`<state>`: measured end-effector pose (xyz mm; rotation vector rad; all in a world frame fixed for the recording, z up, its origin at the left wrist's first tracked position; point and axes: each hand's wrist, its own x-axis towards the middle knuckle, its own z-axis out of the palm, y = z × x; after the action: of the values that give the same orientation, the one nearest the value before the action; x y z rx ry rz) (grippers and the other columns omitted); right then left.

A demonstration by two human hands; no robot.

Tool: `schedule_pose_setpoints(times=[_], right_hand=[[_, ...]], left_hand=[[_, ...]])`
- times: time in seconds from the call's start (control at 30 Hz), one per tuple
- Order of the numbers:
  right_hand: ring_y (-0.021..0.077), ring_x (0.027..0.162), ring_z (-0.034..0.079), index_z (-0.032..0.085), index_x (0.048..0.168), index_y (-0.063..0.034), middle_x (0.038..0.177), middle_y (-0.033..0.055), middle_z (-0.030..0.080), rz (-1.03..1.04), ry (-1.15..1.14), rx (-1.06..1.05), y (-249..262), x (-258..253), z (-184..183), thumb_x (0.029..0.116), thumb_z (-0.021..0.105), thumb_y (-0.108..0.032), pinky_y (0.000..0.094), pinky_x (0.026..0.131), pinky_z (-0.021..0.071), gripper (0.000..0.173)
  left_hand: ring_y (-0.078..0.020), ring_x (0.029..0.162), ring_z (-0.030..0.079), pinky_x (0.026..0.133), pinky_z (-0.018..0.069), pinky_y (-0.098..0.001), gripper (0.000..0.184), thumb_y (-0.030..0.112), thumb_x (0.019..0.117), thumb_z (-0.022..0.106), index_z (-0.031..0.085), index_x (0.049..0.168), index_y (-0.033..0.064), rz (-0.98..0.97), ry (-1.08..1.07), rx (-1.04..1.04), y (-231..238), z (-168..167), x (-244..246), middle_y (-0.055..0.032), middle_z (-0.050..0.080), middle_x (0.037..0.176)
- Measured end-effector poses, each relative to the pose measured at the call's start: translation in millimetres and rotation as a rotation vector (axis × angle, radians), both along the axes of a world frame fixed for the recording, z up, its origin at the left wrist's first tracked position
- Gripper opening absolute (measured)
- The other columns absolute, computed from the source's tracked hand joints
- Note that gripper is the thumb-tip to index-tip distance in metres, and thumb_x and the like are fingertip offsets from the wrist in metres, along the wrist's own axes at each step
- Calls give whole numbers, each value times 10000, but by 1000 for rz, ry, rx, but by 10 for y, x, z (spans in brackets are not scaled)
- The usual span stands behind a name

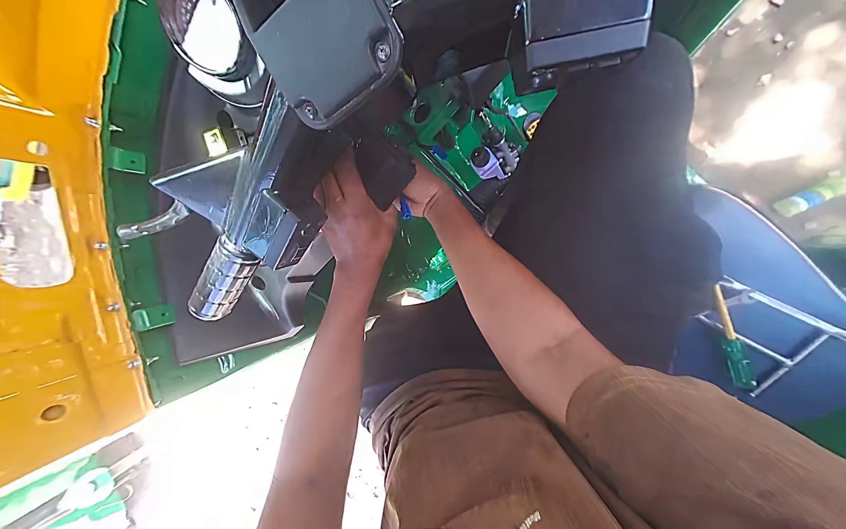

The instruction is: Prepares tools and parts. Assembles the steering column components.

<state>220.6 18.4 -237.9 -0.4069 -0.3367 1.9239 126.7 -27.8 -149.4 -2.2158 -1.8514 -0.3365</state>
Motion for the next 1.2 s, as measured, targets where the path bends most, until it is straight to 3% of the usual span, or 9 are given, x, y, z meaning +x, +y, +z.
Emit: schedule_pose_setpoints(times=[0.1,0.17,0.27,0.43,0.57,0.73,0.87,1.03,1.2], right_hand=[[104,811,674,566,1138,-131,902,8,690,-31,67,51,-23,-22,40,1020,458,-35,285,729,580,187],[97,820,675,561,1153,-129,911,4,690,-60,57,49,-23,-28,89,1019,455,-34,277,730,581,195],[81,859,665,565,1173,-126,937,-2,681,-70,26,49,-47,16,166,1035,417,-30,269,770,571,223],[97,711,660,571,1016,-146,793,5,675,-47,114,-22,-11,-44,58,1068,355,-95,272,634,564,228],[45,747,641,534,1075,-129,823,-34,649,-90,112,-102,-145,-6,180,1032,403,35,232,689,565,214],[52,725,615,545,1043,-127,802,-30,628,-63,14,-182,-132,8,194,1044,399,39,239,700,546,220],[90,581,628,569,917,-138,690,-5,662,6,20,-70,27,-53,-98,1031,405,-6,249,549,539,239],[76,398,500,551,827,-125,564,2,595,26,-47,-91,-32,-7,24,1022,397,6,218,395,442,281],[46,480,509,541,905,-123,627,-37,577,25,-209,-131,-165,97,241,1007,432,68,205,491,482,243]], left_hand=[[-359,1267,596,990,523,-485,848,329,742,830,495,1475,65,-2,-5,0,-22,16,-4,-173,627,1361],[-368,1258,600,936,551,-493,846,316,743,823,492,1483,71,5,-2,-8,-15,26,5,-179,620,1364],[-373,1321,551,976,534,-488,862,296,741,814,471,1504,88,4,-7,-54,-9,38,15,-176,562,1448],[-363,1315,556,969,536,-482,862,323,748,812,470,1505,93,15,13,-60,-9,46,23,-170,567,1440],[-373,1331,543,1017,509,-483,869,290,748,816,459,1514,85,7,25,-67,-15,66,31,-182,560,1450],[-381,1328,545,1014,514,-489,863,277,750,826,463,1506,73,-5,-1,-61,-14,44,28,-193,558,1445],[-362,1314,559,1006,516,-486,874,281,731,834,473,1501,85,2,-1,-57,-15,44,30,-179,575,1427],[-369,1338,537,1034,500,-482,913,263,723,850,446,1522,83,4,0,-90,-30,54,42,-185,552,1452],[-387,1365,505,1000,523,-496,948,232,723,854,411,1551,97,19,-15,-117,-24,33,61,-188,510,1491]])
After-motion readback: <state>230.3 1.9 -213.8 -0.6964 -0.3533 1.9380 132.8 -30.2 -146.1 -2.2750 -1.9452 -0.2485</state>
